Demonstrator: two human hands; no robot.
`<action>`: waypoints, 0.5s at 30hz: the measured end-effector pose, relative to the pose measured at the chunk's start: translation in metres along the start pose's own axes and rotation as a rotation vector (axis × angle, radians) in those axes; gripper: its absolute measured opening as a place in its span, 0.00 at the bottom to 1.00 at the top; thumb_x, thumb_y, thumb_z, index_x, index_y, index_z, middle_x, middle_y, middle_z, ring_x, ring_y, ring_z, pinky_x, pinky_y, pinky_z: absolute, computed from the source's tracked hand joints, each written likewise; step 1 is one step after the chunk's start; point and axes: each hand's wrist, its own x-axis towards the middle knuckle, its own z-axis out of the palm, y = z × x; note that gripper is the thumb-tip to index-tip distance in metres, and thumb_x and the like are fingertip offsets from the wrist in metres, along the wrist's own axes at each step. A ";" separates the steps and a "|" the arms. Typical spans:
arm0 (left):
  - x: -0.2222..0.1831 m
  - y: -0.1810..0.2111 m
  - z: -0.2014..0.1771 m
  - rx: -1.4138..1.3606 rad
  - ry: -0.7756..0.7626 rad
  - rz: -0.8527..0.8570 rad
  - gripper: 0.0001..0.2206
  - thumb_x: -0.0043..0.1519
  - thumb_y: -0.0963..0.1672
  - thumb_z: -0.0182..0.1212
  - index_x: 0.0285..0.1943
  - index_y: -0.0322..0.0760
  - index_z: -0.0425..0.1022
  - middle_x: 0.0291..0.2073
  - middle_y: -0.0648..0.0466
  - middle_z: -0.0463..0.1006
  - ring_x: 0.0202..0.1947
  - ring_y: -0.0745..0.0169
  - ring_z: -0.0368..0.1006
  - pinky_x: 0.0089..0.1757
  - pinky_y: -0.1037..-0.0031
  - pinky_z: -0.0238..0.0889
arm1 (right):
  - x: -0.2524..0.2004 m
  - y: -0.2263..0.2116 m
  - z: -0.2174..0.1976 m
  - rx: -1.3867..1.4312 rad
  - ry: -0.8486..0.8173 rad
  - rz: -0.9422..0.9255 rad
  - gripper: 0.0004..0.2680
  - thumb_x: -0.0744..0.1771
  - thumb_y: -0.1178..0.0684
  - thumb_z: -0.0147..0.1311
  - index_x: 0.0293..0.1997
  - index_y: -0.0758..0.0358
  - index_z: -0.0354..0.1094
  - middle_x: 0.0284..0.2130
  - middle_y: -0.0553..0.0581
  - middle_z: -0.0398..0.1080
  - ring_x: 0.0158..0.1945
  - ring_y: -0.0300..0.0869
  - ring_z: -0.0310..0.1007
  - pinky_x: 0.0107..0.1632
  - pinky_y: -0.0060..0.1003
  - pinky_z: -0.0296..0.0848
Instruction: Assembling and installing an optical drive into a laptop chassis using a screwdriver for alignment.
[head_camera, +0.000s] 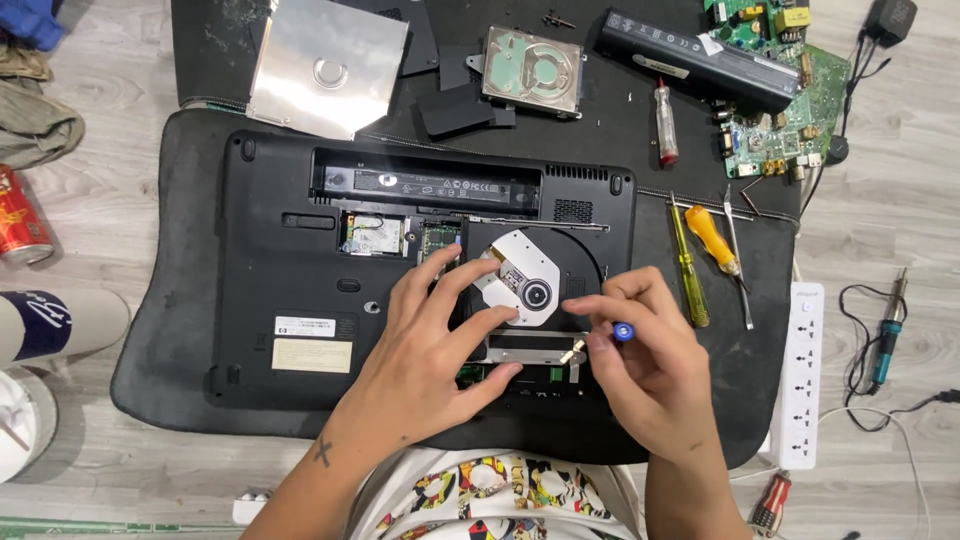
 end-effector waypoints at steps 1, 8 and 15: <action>0.001 0.000 0.000 0.002 0.001 0.000 0.17 0.56 0.47 0.70 0.51 0.38 0.74 0.62 0.43 0.63 0.68 0.32 0.52 0.60 0.39 0.53 | 0.001 0.003 0.000 0.001 0.000 -0.002 0.09 0.68 0.64 0.44 0.49 0.69 0.70 0.35 0.57 0.57 0.39 0.41 0.58 0.38 0.29 0.61; 0.009 0.001 0.000 -0.042 0.149 -0.034 0.10 0.59 0.43 0.66 0.47 0.39 0.74 0.58 0.49 0.70 0.65 0.36 0.59 0.58 0.47 0.53 | 0.002 0.013 0.000 0.116 0.006 0.153 0.06 0.66 0.65 0.52 0.44 0.66 0.73 0.37 0.57 0.62 0.30 0.32 0.56 0.25 0.20 0.51; 0.005 -0.009 -0.005 -0.040 0.265 -0.046 0.08 0.58 0.42 0.65 0.45 0.36 0.77 0.54 0.48 0.75 0.64 0.40 0.61 0.62 0.47 0.52 | -0.004 0.032 -0.021 0.071 0.085 -0.014 0.03 0.64 0.64 0.55 0.37 0.68 0.65 0.35 0.58 0.64 0.38 0.39 0.64 0.32 0.20 0.67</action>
